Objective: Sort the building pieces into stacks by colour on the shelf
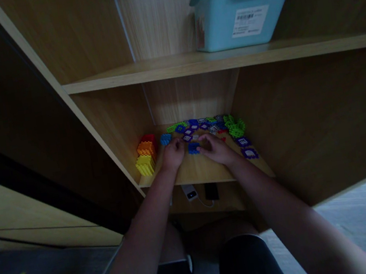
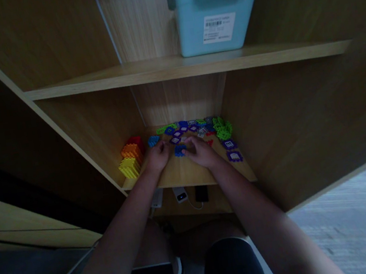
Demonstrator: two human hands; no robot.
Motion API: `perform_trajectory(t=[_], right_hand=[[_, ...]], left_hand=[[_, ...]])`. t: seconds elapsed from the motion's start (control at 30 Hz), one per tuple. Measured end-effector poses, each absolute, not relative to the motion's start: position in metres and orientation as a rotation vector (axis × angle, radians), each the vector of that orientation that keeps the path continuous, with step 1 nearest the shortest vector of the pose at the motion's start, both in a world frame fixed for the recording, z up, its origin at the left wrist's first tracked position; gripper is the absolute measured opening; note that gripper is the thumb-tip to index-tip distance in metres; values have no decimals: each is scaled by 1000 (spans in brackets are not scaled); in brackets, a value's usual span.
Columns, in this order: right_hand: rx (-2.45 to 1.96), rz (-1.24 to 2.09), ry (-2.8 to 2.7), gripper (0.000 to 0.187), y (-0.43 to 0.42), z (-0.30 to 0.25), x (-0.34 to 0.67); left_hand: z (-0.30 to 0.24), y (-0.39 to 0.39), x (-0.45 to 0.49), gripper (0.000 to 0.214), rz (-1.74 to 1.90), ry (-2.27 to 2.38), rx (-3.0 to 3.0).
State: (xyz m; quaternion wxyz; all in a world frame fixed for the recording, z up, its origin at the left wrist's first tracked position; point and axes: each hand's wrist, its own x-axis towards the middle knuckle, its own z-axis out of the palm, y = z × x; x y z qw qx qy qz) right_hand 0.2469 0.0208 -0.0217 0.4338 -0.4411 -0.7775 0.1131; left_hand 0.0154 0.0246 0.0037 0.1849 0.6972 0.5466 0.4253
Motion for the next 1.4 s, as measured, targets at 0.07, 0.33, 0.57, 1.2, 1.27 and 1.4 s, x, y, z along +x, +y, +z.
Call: perform_trajectory(t=[0.07,0.33,0.57,1.2,1.27,1.4], right_hand=[[-1102,268,-1926,32,22,-22,247],[-1151,242,-1923,26,20,-16,247],[-1287,114,-1826,27,24,-15,251],[-1714,-97,-1570,43,61,-35,270],[-1700,-102,-1557,46,62,-36,272],[-1696,-93,-1551,54,64,-35,275]], left_hand=[[5,24,16,23,1179,1543,1970],[7,22,17,23,1162,1562,1985],[8,21,16,19,1158,1567,1990],[8,21,16,22,1147,1584,1988],[8,21,16,21,1148,1585,1988],[7,22,16,21,1160,1591,2003]])
